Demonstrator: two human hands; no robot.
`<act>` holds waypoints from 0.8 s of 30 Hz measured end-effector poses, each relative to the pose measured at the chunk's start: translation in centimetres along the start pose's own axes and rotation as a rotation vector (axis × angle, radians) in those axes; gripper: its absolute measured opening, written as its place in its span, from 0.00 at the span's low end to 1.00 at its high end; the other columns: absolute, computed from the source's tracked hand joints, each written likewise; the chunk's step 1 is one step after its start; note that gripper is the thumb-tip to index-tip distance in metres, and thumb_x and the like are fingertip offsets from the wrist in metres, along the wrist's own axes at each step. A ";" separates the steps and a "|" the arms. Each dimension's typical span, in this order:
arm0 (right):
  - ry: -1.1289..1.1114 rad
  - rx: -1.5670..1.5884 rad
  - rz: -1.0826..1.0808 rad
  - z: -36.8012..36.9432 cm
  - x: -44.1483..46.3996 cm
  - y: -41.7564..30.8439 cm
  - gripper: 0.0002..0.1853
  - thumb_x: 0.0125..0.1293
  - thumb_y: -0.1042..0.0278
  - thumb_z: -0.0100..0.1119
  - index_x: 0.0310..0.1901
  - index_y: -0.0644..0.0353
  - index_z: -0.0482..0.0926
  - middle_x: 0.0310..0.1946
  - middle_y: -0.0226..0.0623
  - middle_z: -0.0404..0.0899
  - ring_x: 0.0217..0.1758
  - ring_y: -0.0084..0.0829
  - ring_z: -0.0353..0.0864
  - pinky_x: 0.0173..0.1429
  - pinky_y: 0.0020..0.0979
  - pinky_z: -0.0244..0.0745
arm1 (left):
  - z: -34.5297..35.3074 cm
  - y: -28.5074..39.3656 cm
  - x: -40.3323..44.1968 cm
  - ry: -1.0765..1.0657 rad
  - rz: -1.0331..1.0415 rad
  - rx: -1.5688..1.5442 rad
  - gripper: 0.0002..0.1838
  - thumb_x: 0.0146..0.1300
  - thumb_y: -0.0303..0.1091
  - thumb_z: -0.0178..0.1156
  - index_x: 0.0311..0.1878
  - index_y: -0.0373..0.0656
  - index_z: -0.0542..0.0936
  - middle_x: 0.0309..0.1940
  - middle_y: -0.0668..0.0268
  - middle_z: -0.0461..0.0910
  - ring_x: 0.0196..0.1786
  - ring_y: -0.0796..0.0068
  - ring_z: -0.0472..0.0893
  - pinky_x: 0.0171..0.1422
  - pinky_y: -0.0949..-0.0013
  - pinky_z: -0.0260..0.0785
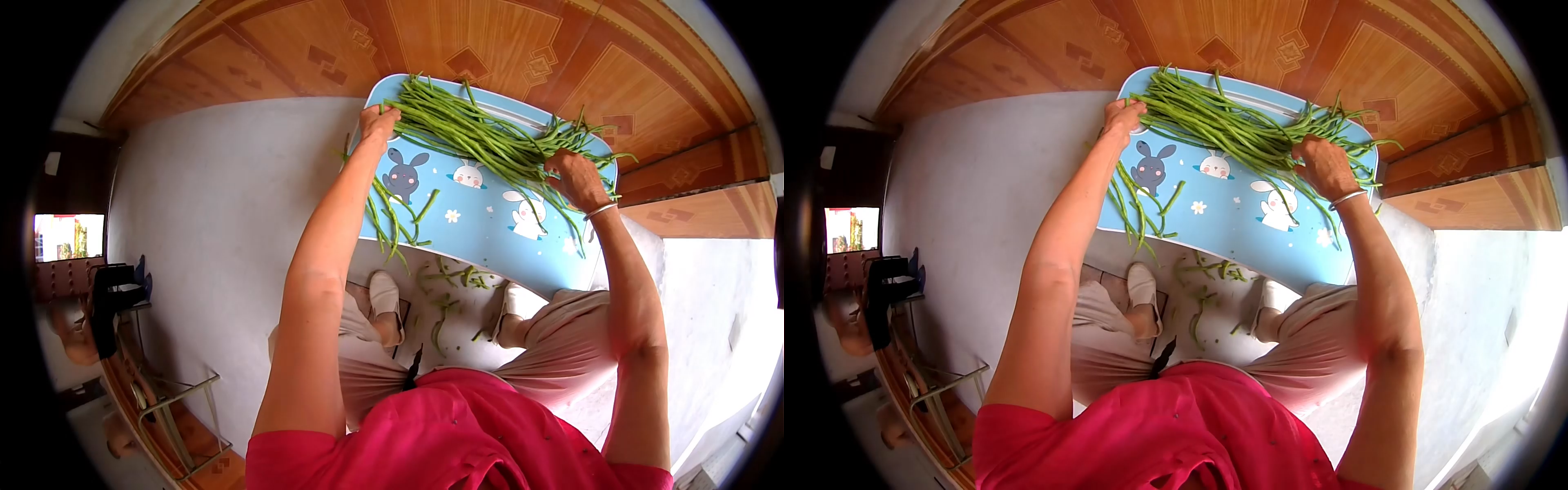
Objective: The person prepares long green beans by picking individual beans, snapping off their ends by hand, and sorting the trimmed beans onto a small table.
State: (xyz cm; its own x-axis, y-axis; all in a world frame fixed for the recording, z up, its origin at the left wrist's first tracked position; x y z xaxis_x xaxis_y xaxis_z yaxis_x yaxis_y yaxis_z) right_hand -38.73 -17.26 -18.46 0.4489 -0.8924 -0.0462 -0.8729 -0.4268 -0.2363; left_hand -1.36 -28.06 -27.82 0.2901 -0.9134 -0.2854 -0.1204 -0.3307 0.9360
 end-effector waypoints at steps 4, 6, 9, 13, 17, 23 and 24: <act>-0.011 -0.008 0.004 0.1 0.2 -0.1 0.09 0.49 0.69 0.69 0.33 0.57 0.81 0.36 0.42 0.79 0.41 0.45 0.80 0.45 0.42 0.75 | -0.1 0.2 -0.4 0.000 -0.016 0.000 0.04 0.57 0.27 0.63 0.33 0.38 0.79 0.27 0.66 0.80 0.17 0.85 0.63 0.20 0.77 0.54; -0.004 -0.010 0.009 0.2 0.1 -0.3 0.08 0.49 0.69 0.69 0.32 0.57 0.82 0.35 0.42 0.79 0.41 0.45 0.80 0.44 0.42 0.75 | -0.1 0.3 -0.6 -0.007 -0.038 -0.034 0.03 0.57 0.26 0.62 0.33 0.37 0.78 0.27 0.65 0.80 0.17 0.84 0.63 0.19 0.77 0.53; 0.043 -0.013 -0.015 0.4 0.3 -0.3 0.04 0.49 0.70 0.66 0.28 0.57 0.82 0.30 0.43 0.80 0.36 0.45 0.81 0.41 0.42 0.76 | -0.2 0.7 -1.2 -0.030 -0.090 -0.111 0.04 0.57 0.24 0.62 0.34 0.36 0.77 0.27 0.62 0.79 0.17 0.84 0.63 0.19 0.76 0.53; 0.072 -0.052 0.004 0.2 0.5 -1.0 0.02 0.50 0.71 0.61 0.25 0.57 0.82 0.25 0.45 0.80 0.30 0.46 0.81 0.36 0.43 0.76 | -0.6 0.5 -2.2 -0.095 -0.146 -0.266 0.06 0.57 0.23 0.63 0.35 0.35 0.76 0.28 0.61 0.79 0.16 0.83 0.63 0.18 0.77 0.53; 0.079 -0.073 -0.010 0.2 0.5 -1.5 0.03 0.50 0.71 0.60 0.24 0.57 0.82 0.23 0.46 0.80 0.28 0.46 0.81 0.35 0.43 0.77 | -0.7 0.0 -2.5 -0.137 -0.194 -0.479 0.08 0.56 0.24 0.66 0.35 0.35 0.76 0.28 0.61 0.79 0.16 0.84 0.63 0.18 0.77 0.52; 0.048 -0.064 0.009 0.2 0.5 -1.6 0.05 0.52 0.69 0.58 0.25 0.59 0.81 0.23 0.47 0.79 0.28 0.47 0.81 0.35 0.44 0.76 | 0.7 2.0 -3.0 -0.100 -0.148 -0.395 0.10 0.54 0.25 0.69 0.35 0.36 0.76 0.29 0.62 0.78 0.16 0.85 0.63 0.19 0.79 0.52; 0.040 -0.055 0.011 0.2 0.5 -1.7 0.05 0.52 0.69 0.58 0.25 0.59 0.81 0.23 0.47 0.79 0.28 0.48 0.80 0.36 0.44 0.76 | 1.1 2.5 -2.9 -0.113 -0.114 -0.428 0.10 0.54 0.25 0.69 0.35 0.36 0.76 0.28 0.62 0.78 0.16 0.85 0.63 0.19 0.79 0.52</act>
Point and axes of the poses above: each hand's wrist, its own x-axis towards the middle knuckle, its own z-axis out of the palm, y = z × x, the point moved 4 cm from there along x, towards the middle knuckle
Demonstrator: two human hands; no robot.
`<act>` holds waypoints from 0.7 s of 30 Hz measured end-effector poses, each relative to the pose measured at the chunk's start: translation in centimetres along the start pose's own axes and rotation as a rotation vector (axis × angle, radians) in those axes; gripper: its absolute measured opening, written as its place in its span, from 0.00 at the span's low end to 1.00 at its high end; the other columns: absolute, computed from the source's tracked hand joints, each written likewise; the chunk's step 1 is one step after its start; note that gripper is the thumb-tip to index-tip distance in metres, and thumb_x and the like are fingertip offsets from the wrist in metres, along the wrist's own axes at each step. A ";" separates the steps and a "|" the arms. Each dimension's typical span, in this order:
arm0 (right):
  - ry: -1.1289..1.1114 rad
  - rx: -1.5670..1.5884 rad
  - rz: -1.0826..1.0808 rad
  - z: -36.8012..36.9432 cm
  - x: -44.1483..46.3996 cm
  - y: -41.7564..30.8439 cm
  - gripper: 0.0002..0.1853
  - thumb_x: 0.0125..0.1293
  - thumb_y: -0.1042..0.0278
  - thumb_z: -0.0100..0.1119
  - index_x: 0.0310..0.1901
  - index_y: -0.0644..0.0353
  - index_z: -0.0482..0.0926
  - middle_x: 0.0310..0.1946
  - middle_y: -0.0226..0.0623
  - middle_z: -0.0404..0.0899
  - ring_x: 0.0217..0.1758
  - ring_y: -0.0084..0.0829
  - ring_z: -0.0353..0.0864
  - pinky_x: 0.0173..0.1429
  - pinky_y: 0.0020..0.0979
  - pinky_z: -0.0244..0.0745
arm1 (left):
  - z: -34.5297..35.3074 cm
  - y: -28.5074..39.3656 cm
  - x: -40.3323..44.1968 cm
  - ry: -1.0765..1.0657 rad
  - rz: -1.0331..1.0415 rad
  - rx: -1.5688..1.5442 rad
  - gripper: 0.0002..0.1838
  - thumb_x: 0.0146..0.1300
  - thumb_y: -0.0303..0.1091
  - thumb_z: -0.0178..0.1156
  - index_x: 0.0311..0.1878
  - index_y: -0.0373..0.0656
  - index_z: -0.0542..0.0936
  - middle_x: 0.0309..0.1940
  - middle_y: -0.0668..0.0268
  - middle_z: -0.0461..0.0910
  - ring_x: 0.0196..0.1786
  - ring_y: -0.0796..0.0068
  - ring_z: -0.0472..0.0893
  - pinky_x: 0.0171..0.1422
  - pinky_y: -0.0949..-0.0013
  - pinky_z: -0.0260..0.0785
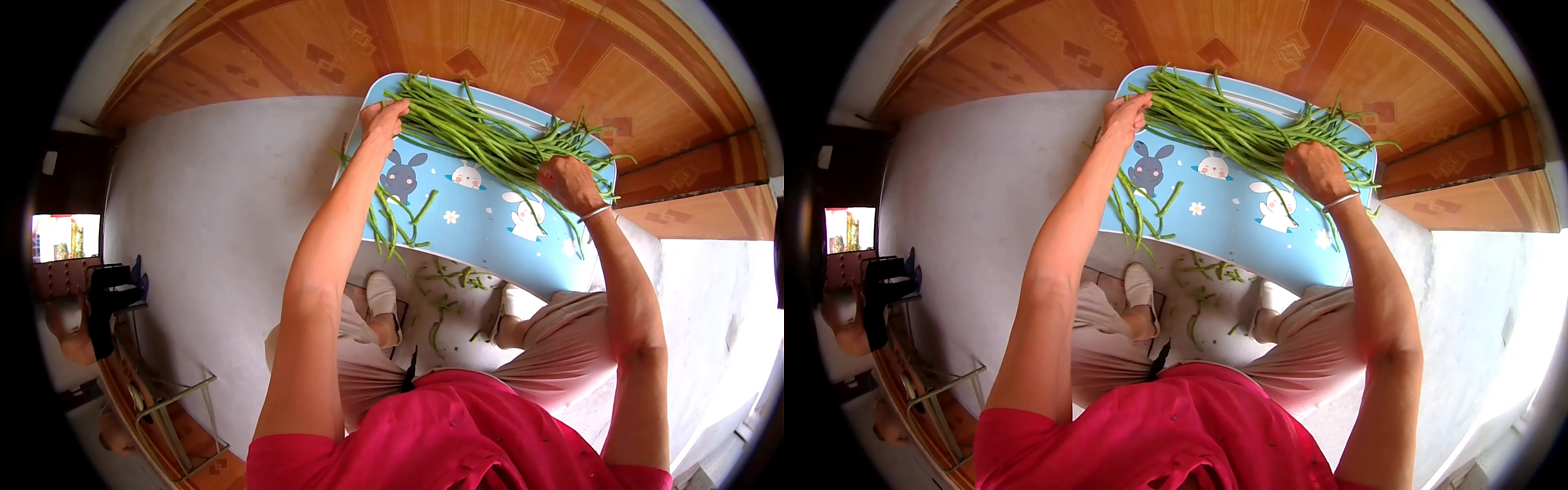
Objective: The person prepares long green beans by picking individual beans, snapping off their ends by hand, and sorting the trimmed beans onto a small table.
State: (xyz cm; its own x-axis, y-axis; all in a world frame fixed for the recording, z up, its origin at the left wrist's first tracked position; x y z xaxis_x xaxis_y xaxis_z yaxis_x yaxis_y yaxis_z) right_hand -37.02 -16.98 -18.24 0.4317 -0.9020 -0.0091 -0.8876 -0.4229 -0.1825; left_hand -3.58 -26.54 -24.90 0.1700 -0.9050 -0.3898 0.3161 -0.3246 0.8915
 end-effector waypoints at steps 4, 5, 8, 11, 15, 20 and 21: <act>0.025 0.027 -0.004 0.0 0.1 0.1 0.06 0.53 0.69 0.57 0.24 0.60 0.81 0.22 0.48 0.78 0.28 0.49 0.80 0.36 0.45 0.75 | 2.1 0.9 0.8 -0.070 0.089 -0.045 0.09 0.54 0.26 0.69 0.32 0.36 0.76 0.27 0.62 0.79 0.16 0.87 0.63 0.18 0.79 0.50; 0.034 0.037 -0.002 -0.1 0.2 0.1 0.06 0.53 0.69 0.57 0.24 0.60 0.81 0.22 0.48 0.78 0.28 0.49 0.80 0.36 0.45 0.75 | 2.2 0.5 1.2 -0.050 0.074 -0.008 0.10 0.54 0.26 0.70 0.32 0.36 0.76 0.27 0.63 0.79 0.16 0.87 0.62 0.18 0.79 0.50; 0.046 0.057 0.000 -0.2 0.3 0.0 0.07 0.53 0.69 0.57 0.24 0.60 0.81 0.22 0.48 0.78 0.28 0.49 0.80 0.36 0.45 0.75 | 1.5 -0.9 1.8 0.047 0.045 0.227 0.11 0.52 0.32 0.71 0.29 0.38 0.78 0.25 0.65 0.79 0.16 0.85 0.64 0.20 0.76 0.54; 0.036 0.069 0.016 -0.3 0.3 0.0 0.07 0.54 0.69 0.56 0.24 0.60 0.81 0.21 0.48 0.78 0.28 0.49 0.80 0.36 0.45 0.75 | 0.8 -1.7 2.0 0.110 0.050 0.341 0.14 0.50 0.37 0.73 0.27 0.40 0.79 0.23 0.67 0.79 0.17 0.83 0.65 0.22 0.72 0.58; 0.008 0.062 0.044 -0.5 0.1 0.1 0.07 0.54 0.69 0.56 0.24 0.59 0.81 0.22 0.48 0.78 0.29 0.49 0.80 0.36 0.45 0.75 | 0.4 -1.5 1.5 0.123 0.031 0.317 0.16 0.50 0.38 0.74 0.29 0.39 0.76 0.22 0.66 0.78 0.15 0.85 0.62 0.18 0.76 0.52; -0.006 0.172 0.013 -0.6 -0.2 -0.1 0.06 0.52 0.67 0.58 0.24 0.59 0.81 0.23 0.47 0.79 0.30 0.49 0.80 0.37 0.44 0.75 | 0.5 -1.2 0.4 0.167 -0.007 0.347 0.17 0.51 0.38 0.74 0.28 0.39 0.75 0.22 0.64 0.78 0.12 0.86 0.59 0.14 0.77 0.48; -0.031 0.163 0.024 -0.2 -0.2 -0.1 0.07 0.51 0.65 0.61 0.24 0.58 0.82 0.23 0.46 0.79 0.31 0.48 0.81 0.38 0.43 0.76 | 0.3 -1.4 0.6 0.160 -0.012 0.346 0.16 0.51 0.39 0.73 0.29 0.39 0.77 0.22 0.65 0.78 0.13 0.84 0.61 0.15 0.76 0.50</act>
Point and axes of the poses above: each hand's wrist, its own x-axis towards the middle knuckle, its own z-axis out of the palm, y = z × x, the point moved 4 cm from there along x, towards the middle knuckle
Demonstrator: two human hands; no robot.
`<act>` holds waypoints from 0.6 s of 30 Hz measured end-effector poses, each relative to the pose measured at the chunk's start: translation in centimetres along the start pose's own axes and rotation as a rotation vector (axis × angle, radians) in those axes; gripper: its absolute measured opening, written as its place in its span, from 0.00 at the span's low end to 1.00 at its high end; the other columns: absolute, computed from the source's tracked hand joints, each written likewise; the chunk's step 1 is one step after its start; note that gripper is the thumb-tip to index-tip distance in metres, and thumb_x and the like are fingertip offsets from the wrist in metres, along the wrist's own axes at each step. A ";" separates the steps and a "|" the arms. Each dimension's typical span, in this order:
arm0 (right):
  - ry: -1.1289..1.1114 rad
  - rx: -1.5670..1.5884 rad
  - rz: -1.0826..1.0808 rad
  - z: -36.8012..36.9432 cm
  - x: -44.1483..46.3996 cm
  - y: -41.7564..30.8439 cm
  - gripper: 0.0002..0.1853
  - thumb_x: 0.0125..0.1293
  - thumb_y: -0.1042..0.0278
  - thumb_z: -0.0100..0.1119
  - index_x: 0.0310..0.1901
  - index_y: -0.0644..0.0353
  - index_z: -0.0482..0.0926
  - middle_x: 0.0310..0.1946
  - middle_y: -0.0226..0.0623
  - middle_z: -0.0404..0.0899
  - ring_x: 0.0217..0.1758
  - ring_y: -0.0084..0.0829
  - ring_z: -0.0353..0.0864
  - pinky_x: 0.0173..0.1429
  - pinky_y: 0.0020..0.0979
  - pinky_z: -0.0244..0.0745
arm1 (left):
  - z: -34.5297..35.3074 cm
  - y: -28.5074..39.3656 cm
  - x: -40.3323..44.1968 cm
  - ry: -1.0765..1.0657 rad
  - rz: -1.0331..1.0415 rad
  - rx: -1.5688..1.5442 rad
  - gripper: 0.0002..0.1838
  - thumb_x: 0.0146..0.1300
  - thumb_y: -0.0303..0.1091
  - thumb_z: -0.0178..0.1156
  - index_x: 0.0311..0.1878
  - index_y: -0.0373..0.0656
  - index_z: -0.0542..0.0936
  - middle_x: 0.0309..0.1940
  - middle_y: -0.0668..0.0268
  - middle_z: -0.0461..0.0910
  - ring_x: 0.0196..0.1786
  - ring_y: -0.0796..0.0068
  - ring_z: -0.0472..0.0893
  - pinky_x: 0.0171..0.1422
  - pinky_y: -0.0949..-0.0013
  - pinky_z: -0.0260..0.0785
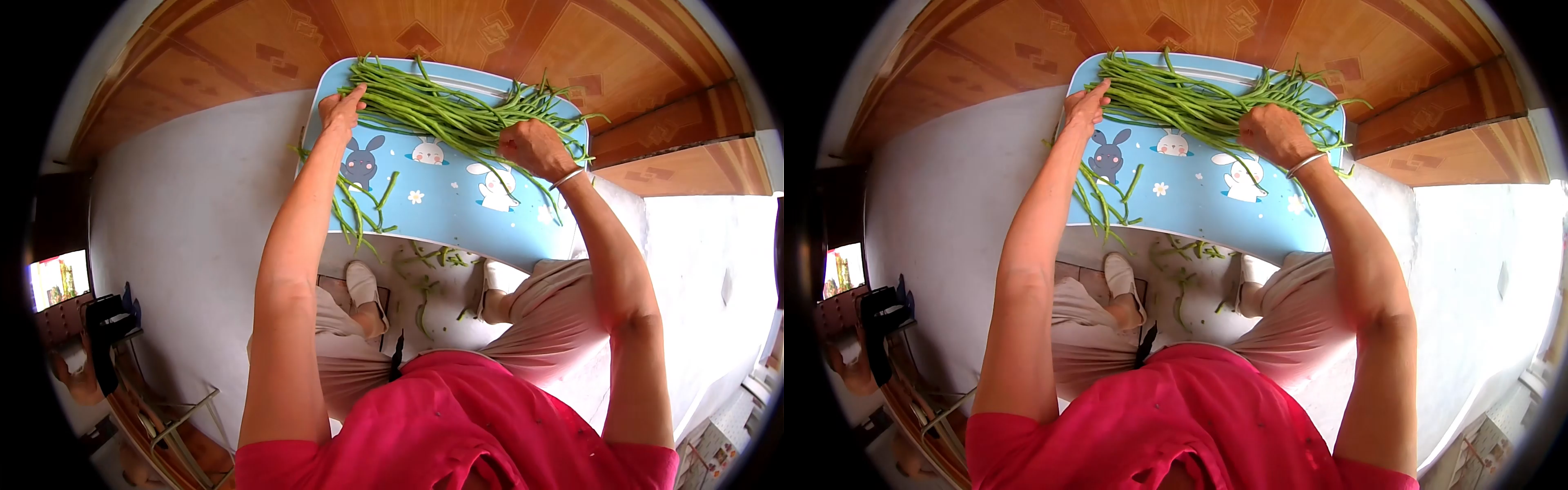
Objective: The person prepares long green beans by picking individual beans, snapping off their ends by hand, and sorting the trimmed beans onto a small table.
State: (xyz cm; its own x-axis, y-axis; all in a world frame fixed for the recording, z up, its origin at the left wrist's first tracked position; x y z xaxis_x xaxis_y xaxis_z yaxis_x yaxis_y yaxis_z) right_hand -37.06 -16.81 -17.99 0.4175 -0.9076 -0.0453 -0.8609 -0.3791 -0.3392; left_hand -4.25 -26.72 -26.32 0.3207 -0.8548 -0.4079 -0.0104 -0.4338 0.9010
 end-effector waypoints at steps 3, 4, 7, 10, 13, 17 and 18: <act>-0.099 -0.144 -0.037 1.1 -0.3 0.1 0.08 0.50 0.63 0.66 0.26 0.58 0.83 0.25 0.46 0.80 0.33 0.47 0.82 0.40 0.42 0.77 | 0.0 -0.2 0.5 0.002 -0.015 0.008 0.16 0.51 0.39 0.73 0.29 0.37 0.79 0.22 0.64 0.79 0.13 0.83 0.62 0.15 0.76 0.52; -0.140 -0.182 -0.031 1.4 -0.5 0.2 0.11 0.48 0.61 0.71 0.27 0.58 0.83 0.27 0.46 0.81 0.34 0.46 0.82 0.40 0.41 0.78 | 0.1 -0.2 0.6 0.005 -0.021 0.012 0.15 0.51 0.39 0.73 0.29 0.37 0.79 0.23 0.64 0.79 0.13 0.84 0.62 0.15 0.76 0.52; -0.193 -0.258 -0.036 2.4 -0.9 0.5 0.12 0.48 0.59 0.72 0.27 0.59 0.82 0.27 0.47 0.81 0.34 0.46 0.82 0.41 0.41 0.78 | 0.3 -0.1 0.8 -0.014 -0.054 -0.045 0.13 0.52 0.35 0.71 0.28 0.36 0.78 0.23 0.62 0.80 0.12 0.84 0.62 0.14 0.76 0.50; -0.152 -0.259 -0.069 3.1 -0.9 0.8 0.06 0.47 0.67 0.67 0.24 0.59 0.82 0.24 0.46 0.80 0.31 0.47 0.82 0.38 0.42 0.77 | 0.7 0.5 0.3 -0.048 -0.040 -0.117 0.12 0.53 0.32 0.70 0.26 0.36 0.76 0.23 0.61 0.79 0.11 0.85 0.61 0.14 0.77 0.49; -0.141 -0.228 -0.084 1.8 -0.8 0.4 0.03 0.47 0.70 0.61 0.23 0.58 0.82 0.22 0.46 0.79 0.29 0.48 0.81 0.35 0.43 0.76 | 1.0 1.2 0.1 -0.077 -0.045 -0.192 0.11 0.53 0.30 0.69 0.26 0.36 0.75 0.22 0.62 0.78 0.12 0.86 0.61 0.14 0.77 0.48; -0.082 -0.163 -0.087 -1.6 -0.8 -1.3 0.05 0.47 0.70 0.56 0.22 0.59 0.81 0.21 0.48 0.78 0.27 0.49 0.79 0.34 0.45 0.75 | 0.9 2.3 0.7 -0.074 -0.006 -0.278 0.11 0.53 0.29 0.68 0.27 0.36 0.75 0.21 0.63 0.77 0.12 0.86 0.60 0.15 0.77 0.47; -0.057 -0.157 -0.094 -2.3 -0.8 -1.6 0.05 0.46 0.70 0.55 0.22 0.59 0.80 0.20 0.48 0.77 0.27 0.49 0.79 0.34 0.45 0.74 | 0.6 2.6 1.0 -0.076 0.006 -0.305 0.11 0.53 0.28 0.68 0.27 0.36 0.74 0.21 0.63 0.77 0.12 0.86 0.60 0.15 0.77 0.47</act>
Point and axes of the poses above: each hand's wrist, its own x-axis towards the middle knuckle, its own z-axis out of the palm, y = z × x, the point moved 4 cm from there along x, towards the middle knuckle
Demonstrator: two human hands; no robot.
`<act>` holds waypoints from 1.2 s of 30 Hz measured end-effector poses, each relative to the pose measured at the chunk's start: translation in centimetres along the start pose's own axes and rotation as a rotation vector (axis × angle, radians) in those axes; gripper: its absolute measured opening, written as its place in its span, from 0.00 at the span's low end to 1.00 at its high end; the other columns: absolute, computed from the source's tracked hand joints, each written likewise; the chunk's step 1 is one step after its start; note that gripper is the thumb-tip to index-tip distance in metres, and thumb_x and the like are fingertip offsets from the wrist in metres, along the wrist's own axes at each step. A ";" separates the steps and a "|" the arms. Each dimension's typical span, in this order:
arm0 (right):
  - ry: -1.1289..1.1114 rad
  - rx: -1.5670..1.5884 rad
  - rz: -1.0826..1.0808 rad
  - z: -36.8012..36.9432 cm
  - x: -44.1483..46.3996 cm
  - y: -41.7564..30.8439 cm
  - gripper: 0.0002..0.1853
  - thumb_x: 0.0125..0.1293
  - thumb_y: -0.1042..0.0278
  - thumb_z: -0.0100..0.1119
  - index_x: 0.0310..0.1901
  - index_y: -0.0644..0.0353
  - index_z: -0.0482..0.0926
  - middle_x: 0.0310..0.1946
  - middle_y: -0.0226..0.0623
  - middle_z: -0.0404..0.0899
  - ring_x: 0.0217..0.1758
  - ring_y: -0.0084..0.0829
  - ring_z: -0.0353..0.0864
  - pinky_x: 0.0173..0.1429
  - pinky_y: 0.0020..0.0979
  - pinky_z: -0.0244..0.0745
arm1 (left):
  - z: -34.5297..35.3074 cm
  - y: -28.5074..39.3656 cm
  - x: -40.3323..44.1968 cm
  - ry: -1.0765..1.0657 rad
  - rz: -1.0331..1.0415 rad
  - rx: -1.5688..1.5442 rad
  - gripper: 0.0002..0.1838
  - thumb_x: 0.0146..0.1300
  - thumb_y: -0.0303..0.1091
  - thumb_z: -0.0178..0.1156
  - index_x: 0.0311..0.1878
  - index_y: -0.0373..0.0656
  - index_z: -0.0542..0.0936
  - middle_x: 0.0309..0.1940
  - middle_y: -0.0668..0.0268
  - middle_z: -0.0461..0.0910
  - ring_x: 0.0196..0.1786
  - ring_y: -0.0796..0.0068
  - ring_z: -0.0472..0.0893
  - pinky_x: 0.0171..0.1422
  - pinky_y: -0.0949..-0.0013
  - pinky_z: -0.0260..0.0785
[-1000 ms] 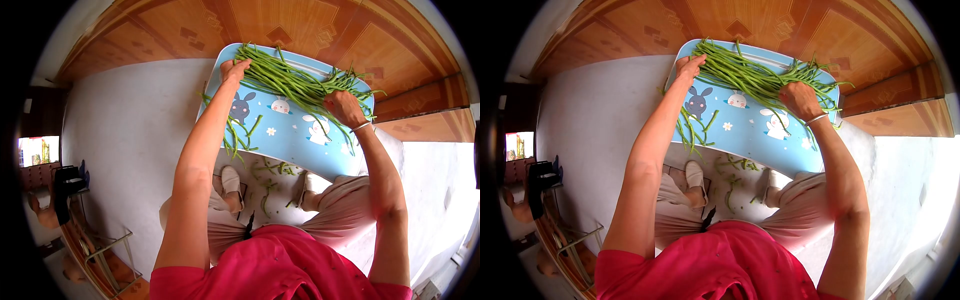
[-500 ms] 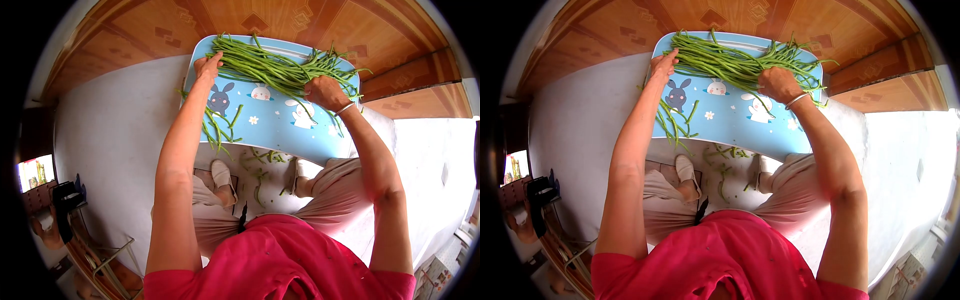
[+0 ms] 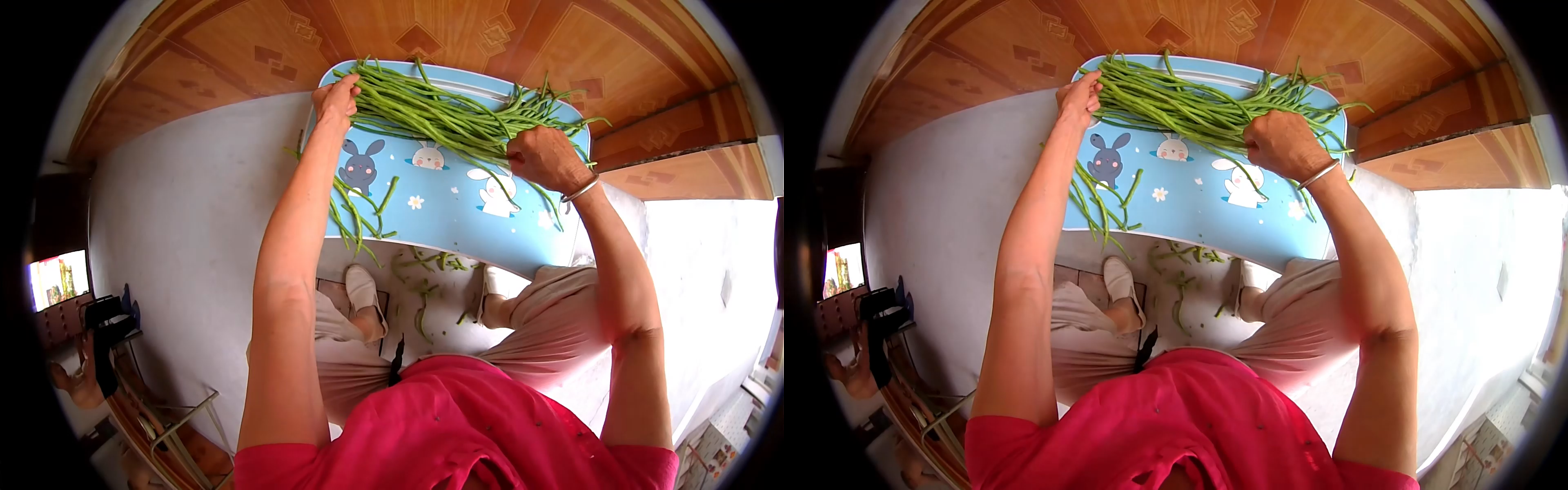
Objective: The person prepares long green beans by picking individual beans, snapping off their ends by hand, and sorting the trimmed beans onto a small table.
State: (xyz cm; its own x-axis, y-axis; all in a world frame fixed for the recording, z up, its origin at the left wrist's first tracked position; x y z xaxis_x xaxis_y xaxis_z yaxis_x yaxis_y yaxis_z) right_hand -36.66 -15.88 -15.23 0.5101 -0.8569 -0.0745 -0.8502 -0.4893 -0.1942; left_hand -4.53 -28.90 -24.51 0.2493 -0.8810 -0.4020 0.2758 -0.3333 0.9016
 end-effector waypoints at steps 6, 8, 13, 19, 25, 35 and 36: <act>0.178 -0.061 0.075 -0.8 0.2 2.0 0.04 0.51 0.71 0.56 0.25 0.60 0.79 0.27 0.41 0.77 0.31 0.45 0.79 0.36 0.42 0.73 | 1.2 0.8 1.0 -0.007 0.051 -0.049 0.12 0.53 0.29 0.68 0.27 0.36 0.74 0.21 0.62 0.76 0.11 0.85 0.60 0.14 0.76 0.46; 0.209 -0.095 0.119 0.2 0.3 3.1 0.05 0.54 0.70 0.57 0.28 0.60 0.81 0.28 0.42 0.77 0.31 0.45 0.79 0.37 0.43 0.74 | 1.9 0.3 1.5 0.007 0.046 -0.004 0.11 0.55 0.30 0.68 0.28 0.38 0.75 0.22 0.64 0.75 0.12 0.86 0.60 0.14 0.78 0.47; 0.235 -0.093 0.179 2.7 0.4 5.0 0.07 0.54 0.71 0.54 0.31 0.58 0.82 0.32 0.44 0.80 0.34 0.47 0.81 0.36 0.45 0.75 | 2.2 -1.4 1.6 0.053 -0.032 0.259 0.14 0.56 0.35 0.69 0.28 0.40 0.74 0.21 0.65 0.76 0.11 0.87 0.59 0.13 0.78 0.46; 0.207 -0.001 0.241 2.5 0.0 5.8 0.11 0.58 0.69 0.55 0.41 0.56 0.83 0.32 0.45 0.81 0.36 0.47 0.80 0.41 0.44 0.75 | 0.7 0.0 0.4 -0.007 0.058 0.268 0.15 0.58 0.38 0.67 0.23 0.40 0.75 0.18 0.68 0.75 0.12 0.86 0.60 0.15 0.76 0.47; 0.282 -0.021 0.231 -0.2 0.4 4.5 0.08 0.58 0.63 0.58 0.28 0.57 0.82 0.26 0.44 0.80 0.30 0.46 0.80 0.36 0.42 0.74 | -0.5 3.6 -4.6 -0.188 0.130 0.164 0.12 0.61 0.33 0.64 0.26 0.40 0.73 0.19 0.68 0.74 0.12 0.89 0.56 0.16 0.77 0.43; 0.046 0.101 -0.222 3.3 3.9 -8.3 0.09 0.59 0.62 0.60 0.28 0.57 0.80 0.24 0.44 0.80 0.32 0.48 0.80 0.37 0.44 0.75 | -4.2 14.2 -20.6 -0.230 0.354 0.040 0.11 0.65 0.34 0.61 0.29 0.40 0.74 0.27 0.65 0.75 0.16 0.87 0.55 0.24 0.78 0.50; -0.018 0.114 -0.227 4.3 4.4 -9.2 0.06 0.58 0.63 0.59 0.30 0.56 0.81 0.26 0.44 0.81 0.33 0.47 0.81 0.38 0.44 0.77 | -4.7 14.7 -21.9 -0.213 0.366 0.028 0.11 0.65 0.34 0.61 0.29 0.40 0.74 0.27 0.65 0.75 0.16 0.87 0.55 0.24 0.78 0.50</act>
State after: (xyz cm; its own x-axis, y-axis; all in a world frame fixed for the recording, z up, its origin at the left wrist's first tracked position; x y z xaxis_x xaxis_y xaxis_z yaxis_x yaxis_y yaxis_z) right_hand -26.09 -14.44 -17.97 0.6898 -0.7232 -0.0338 -0.6936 -0.6467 -0.3173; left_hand -1.53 -12.92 -3.21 0.1279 -0.9917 -0.0148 0.1790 0.0084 0.9838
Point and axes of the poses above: each hand's wrist, its own x-axis towards the middle knuckle, its own z-axis out of the palm, y = z × x, the point moved 4 cm from there along x, towards the middle knuckle
